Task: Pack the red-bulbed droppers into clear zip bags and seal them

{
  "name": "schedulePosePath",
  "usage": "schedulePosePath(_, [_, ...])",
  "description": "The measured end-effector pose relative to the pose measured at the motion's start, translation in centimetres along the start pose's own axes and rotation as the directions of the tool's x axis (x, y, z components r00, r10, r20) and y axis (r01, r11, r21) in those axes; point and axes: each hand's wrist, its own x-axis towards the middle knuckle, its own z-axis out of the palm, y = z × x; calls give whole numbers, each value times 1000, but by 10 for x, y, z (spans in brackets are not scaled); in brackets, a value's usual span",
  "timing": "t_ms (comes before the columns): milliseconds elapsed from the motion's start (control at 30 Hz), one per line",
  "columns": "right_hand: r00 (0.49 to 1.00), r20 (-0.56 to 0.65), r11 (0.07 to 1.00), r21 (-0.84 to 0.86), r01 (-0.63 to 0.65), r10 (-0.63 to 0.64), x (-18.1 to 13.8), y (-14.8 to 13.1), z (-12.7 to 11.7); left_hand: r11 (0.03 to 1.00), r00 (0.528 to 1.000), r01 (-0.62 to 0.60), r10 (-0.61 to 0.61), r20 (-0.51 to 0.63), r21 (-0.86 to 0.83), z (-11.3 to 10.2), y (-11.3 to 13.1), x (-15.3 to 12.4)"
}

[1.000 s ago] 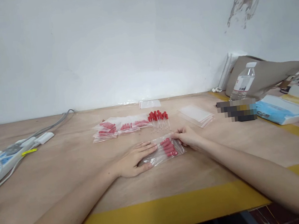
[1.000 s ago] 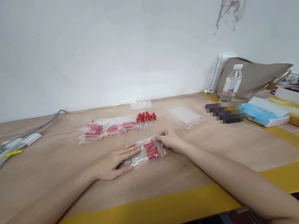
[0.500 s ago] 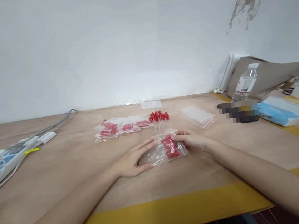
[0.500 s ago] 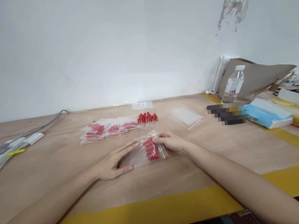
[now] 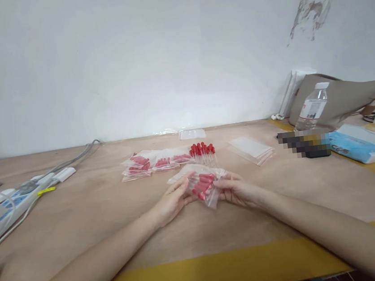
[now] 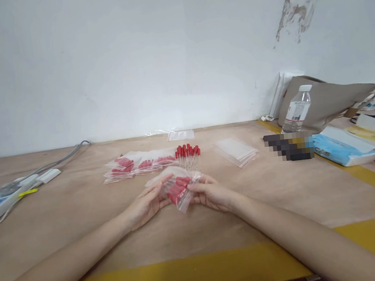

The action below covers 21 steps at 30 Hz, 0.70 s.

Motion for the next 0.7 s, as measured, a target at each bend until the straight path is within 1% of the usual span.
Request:
schedulePosePath(67, [995, 83, 981, -191, -37, 54, -3, -3, 2, 999, 993, -21, 17, -114, -37, 1, 1, 1])
schedulePosePath(100, [995, 83, 942, -335, -26, 57, -3, -7, -1, 999, 980, -48, 43, -192, -20, -1, 4, 2])
schedulePosePath(133, [999, 45, 865, -502, 5, 20, -2, -13, -7, 998, 962, -69, 70, -264, 14, -6, 8, 4])
schedulePosePath(167, [998, -15, 737, -675, 37, -63, -1, -20, -16, 996, 944, -74, 88, -319, 56, -12, 14, 6])
schedulePosePath(200, [976, -82, 559, -828, 46, -202, 1, -28, -29, 992, 926, -72, 104, -362, 102, -19, 21, 9])
schedulePosePath(233, [930, -119, 353, -935, 13, -349, 4, -36, -43, 989, 924, -43, 94, -371, 144, -28, 30, 13])
schedulePosePath(267, [870, -139, 152, -986, -75, -472, 6, -43, -58, 983, 922, -14, 84, -377, 183, -37, 39, 18])
schedulePosePath(300, [812, -165, -6, -979, -203, -559, 8, -49, -74, 970, 915, -26, 120, -386, 241, -47, 49, 23])
schedulePosePath(333, [762, -203, -109, -935, -338, -615, 9, -54, -89, 946, 903, -49, 178, -391, 320, -56, 59, 29])
schedulePosePath(367, [723, -253, -174, -871, -459, -643, 10, -57, -103, 908, 899, -30, 207, -386, 417, -65, 67, 36])
schedulePosePath(400, [710, -298, -218, -814, -538, -638, 10, -59, -115, 854, 902, 11, 215, -373, 520, -73, 75, 43])
schedulePosePath(433, [699, -353, -236, -766, -597, -622, 10, -59, -125, 787, 913, 56, 209, -351, 615, -80, 81, 51])
schedulePosePath(500, [686, -459, -226, -714, -663, -564, 8, -58, -138, 721, 927, 96, 186, -325, 686, -91, 89, 65])
schedulePosePath(567, [686, -529, -199, -701, -685, -499, 7, -57, -143, 662, 930, 115, 191, -315, 740, -99, 91, 76])
schedulePosePath(600, [693, -544, -197, -702, -685, -472, 7, -56, -144, 625, 927, 124, 205, -315, 771, -102, 90, 81])
schedulePosePath(700, [713, -536, -249, -692, -678, -452, 8, -54, -143, 496, 909, 156, 267, -320, 854, -109, 87, 91])
